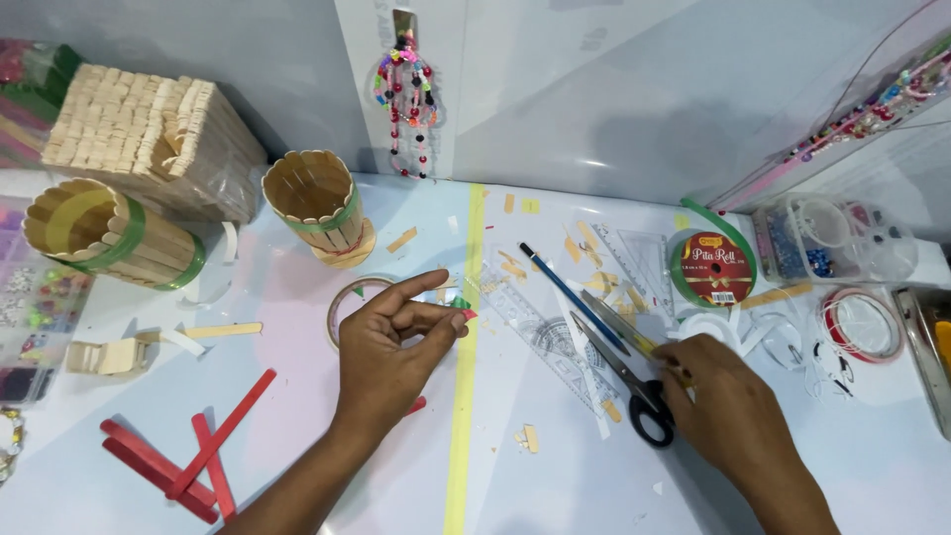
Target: Refining and assembling small wooden sticks using a ruler, pencil, scissors, and tape to create a decorative craft object.
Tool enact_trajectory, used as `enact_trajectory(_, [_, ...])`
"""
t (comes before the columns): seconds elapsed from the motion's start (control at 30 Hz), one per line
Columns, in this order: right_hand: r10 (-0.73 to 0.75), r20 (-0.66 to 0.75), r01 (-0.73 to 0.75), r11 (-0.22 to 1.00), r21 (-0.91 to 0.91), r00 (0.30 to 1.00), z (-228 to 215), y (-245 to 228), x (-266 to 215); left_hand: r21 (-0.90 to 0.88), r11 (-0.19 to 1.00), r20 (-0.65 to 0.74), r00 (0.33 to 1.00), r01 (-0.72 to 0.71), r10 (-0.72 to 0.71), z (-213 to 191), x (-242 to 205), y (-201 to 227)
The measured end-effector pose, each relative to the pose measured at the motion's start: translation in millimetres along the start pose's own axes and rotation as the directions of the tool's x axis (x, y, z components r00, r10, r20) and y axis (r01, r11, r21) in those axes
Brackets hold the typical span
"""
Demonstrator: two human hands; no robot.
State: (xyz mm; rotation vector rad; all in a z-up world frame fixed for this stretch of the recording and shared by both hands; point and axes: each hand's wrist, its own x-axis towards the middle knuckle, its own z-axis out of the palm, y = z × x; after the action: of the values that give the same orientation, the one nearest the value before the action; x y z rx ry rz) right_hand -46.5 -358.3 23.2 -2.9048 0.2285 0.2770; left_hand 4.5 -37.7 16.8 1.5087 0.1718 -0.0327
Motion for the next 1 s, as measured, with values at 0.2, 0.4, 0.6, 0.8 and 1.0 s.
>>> enact_trajectory(0.2, [-0.341,-0.198,0.333,0.94,-0.074,0.919,31.0,27.1,27.8,0.043,0.999,0.004,1.0,-0.021,0.02,-0.5,-1.9,2.5])
enact_trajectory(0.4, [-0.314,-0.381,0.337,0.942,-0.008,0.869,28.5,0.2,25.2,0.023,1.0,-0.004,1.0,-0.003,0.003,-4.6,-0.8,1.0])
enact_trajectory(0.6, [0.193,0.268,-0.159,0.977,-0.145,0.944,-9.7,-17.5,-3.5,-0.014,0.997,-0.014,0.997,-0.076,0.076,-6.3,1.6,-3.0])
enact_trajectory(0.8, [0.336,0.355,-0.222,0.919,-0.325,0.872,-2.8,-18.5,-1.3,-0.016,0.999,-0.008,0.999,-0.05,0.05,-5.9,-0.2,0.4])
enact_trajectory(1.0, [0.154,0.197,-0.087,0.946,-0.313,0.968,19.9,25.4,-3.3,-0.035,0.999,-0.012,1.0,-0.021,0.02,-6.0,-0.9,-0.1])
